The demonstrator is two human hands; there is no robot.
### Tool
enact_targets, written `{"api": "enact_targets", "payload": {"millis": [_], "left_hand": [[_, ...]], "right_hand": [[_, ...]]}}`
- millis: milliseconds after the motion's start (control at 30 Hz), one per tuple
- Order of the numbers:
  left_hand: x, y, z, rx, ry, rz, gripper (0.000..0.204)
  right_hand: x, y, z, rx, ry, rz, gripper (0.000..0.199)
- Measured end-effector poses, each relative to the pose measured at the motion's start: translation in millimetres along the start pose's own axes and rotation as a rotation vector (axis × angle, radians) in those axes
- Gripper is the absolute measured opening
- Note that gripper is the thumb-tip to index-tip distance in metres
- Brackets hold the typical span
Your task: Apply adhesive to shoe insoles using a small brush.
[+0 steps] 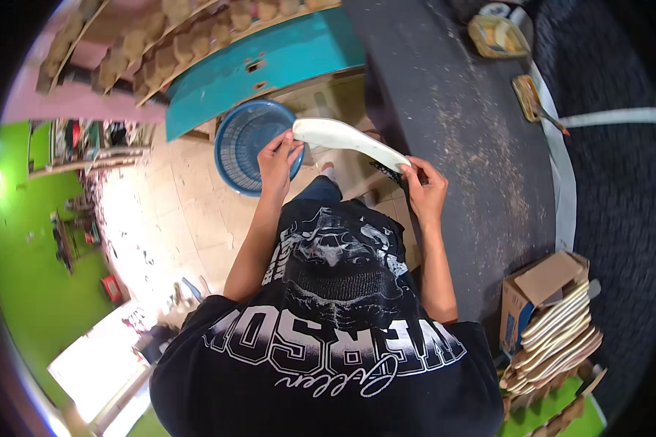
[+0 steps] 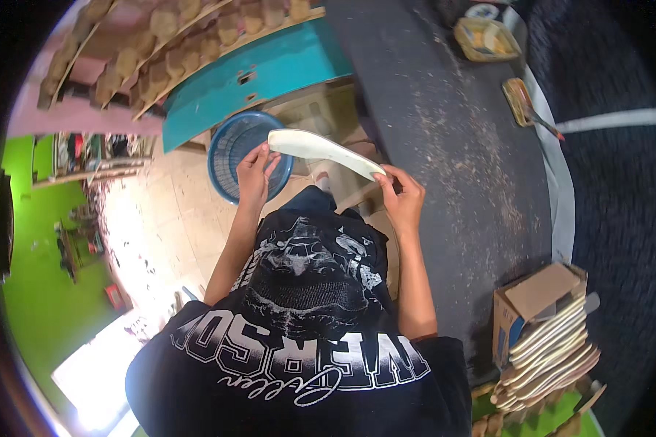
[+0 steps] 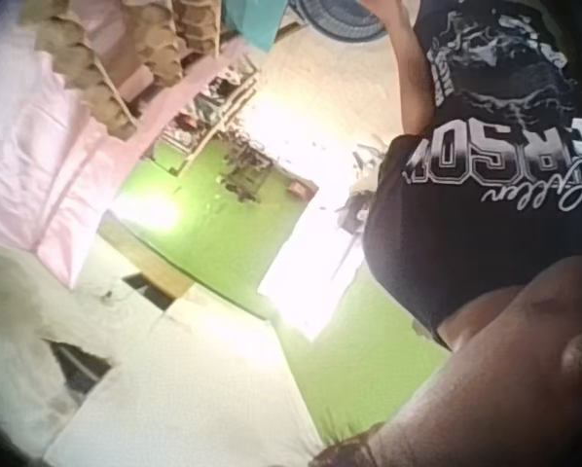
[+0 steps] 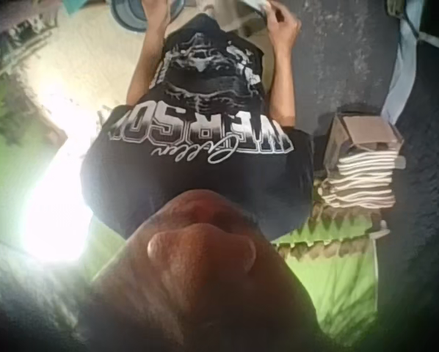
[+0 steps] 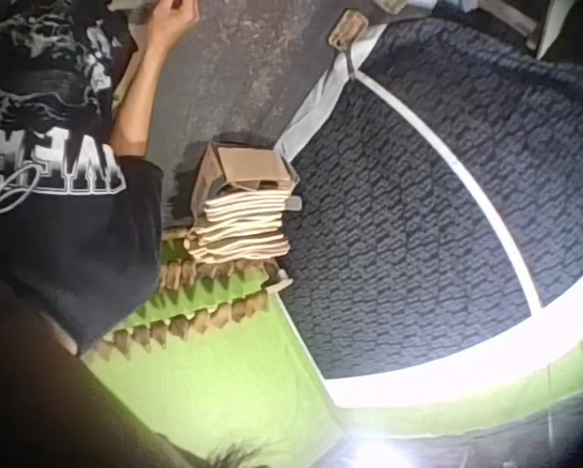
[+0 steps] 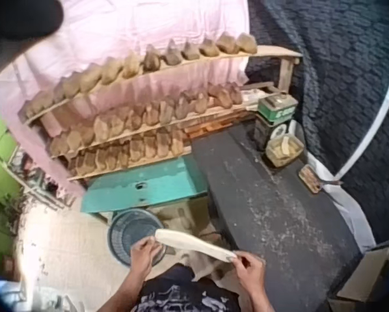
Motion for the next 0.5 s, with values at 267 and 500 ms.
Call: {"api": "enact_targets", "payload": {"millis": [267, 500], "left_hand": [[9.0, 6.8, 105.6, 0.065, 0.175, 0.016, 0.039], [-36.1, -3.3, 207.1, 0.026, 0.283, 0.174, 0.041]], "right_hand": [[-11.3, -18.4, -106.4, -0.069, -0.380, -0.029, 0.024], [13.9, 18.1, -224.5, -0.167, -0.682, -0.281, 0.026]]}}
Point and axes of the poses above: each hand's wrist, its own x-axis away from the middle knuckle, its own z-axis out of the back of the hand, y = z × x, the point moved 5 cm from there along -x, towards the middle knuckle
